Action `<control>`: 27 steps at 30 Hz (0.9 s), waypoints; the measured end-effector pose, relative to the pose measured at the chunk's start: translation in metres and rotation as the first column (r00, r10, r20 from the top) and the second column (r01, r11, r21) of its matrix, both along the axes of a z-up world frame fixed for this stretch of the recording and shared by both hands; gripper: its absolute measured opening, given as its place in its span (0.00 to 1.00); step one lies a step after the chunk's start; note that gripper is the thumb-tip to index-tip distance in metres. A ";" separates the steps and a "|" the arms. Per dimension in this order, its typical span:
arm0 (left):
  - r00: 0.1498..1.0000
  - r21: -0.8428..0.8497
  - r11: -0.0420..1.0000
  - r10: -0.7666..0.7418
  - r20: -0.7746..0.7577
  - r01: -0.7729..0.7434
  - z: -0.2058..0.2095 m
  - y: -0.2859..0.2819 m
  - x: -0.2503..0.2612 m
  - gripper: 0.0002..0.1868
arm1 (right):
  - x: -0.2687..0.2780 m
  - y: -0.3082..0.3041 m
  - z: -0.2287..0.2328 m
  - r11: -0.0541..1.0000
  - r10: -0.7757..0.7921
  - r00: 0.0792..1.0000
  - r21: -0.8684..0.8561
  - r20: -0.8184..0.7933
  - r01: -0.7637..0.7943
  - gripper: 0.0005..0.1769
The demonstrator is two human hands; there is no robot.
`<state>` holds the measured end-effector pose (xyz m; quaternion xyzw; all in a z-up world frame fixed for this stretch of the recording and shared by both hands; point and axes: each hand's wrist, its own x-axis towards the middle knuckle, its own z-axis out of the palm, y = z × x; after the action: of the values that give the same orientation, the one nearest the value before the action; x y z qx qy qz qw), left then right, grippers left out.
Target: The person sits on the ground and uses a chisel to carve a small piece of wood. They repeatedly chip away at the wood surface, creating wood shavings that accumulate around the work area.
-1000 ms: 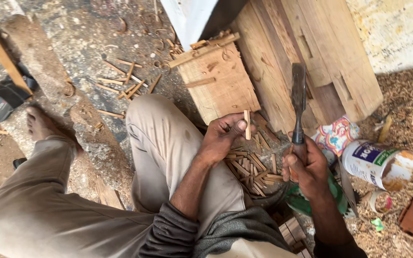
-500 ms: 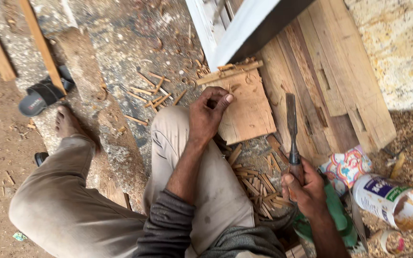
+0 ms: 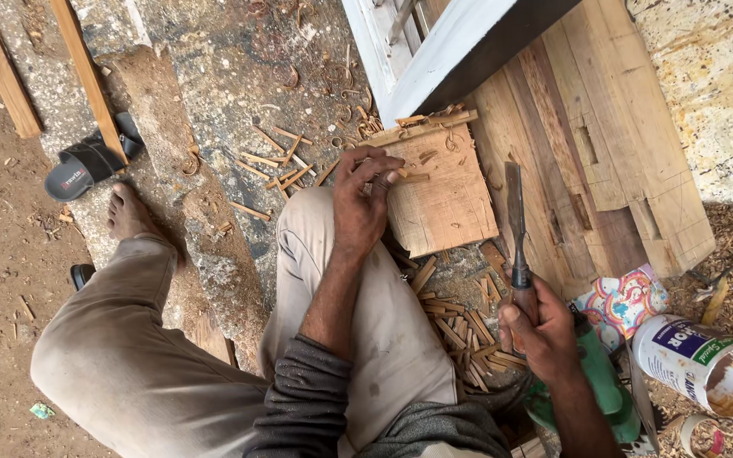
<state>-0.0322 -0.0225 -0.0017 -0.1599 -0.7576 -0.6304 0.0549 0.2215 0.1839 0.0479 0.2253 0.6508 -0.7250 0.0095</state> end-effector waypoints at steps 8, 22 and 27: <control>0.997 -0.341 0.940 0.022 0.072 0.004 0.001 0.011 -0.008 0.11 | -0.004 -0.005 -0.003 1.000 0.005 1.000 0.004 0.013 -0.005 0.33; 0.997 -0.539 0.839 -0.057 0.049 0.075 0.008 0.016 0.002 0.11 | -0.012 -0.003 -0.007 1.000 0.029 1.000 -0.010 0.005 -0.029 0.34; 0.992 -0.631 0.766 -0.117 0.047 0.120 0.009 0.018 0.007 0.17 | -0.013 -0.004 -0.007 0.999 0.046 0.999 -0.018 0.016 -0.046 0.35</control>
<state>-0.0252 -0.0041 0.0077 -0.2148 -0.9139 -0.3416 -0.0440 0.2086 0.1801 0.0406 0.2161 0.6494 -0.7283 0.0334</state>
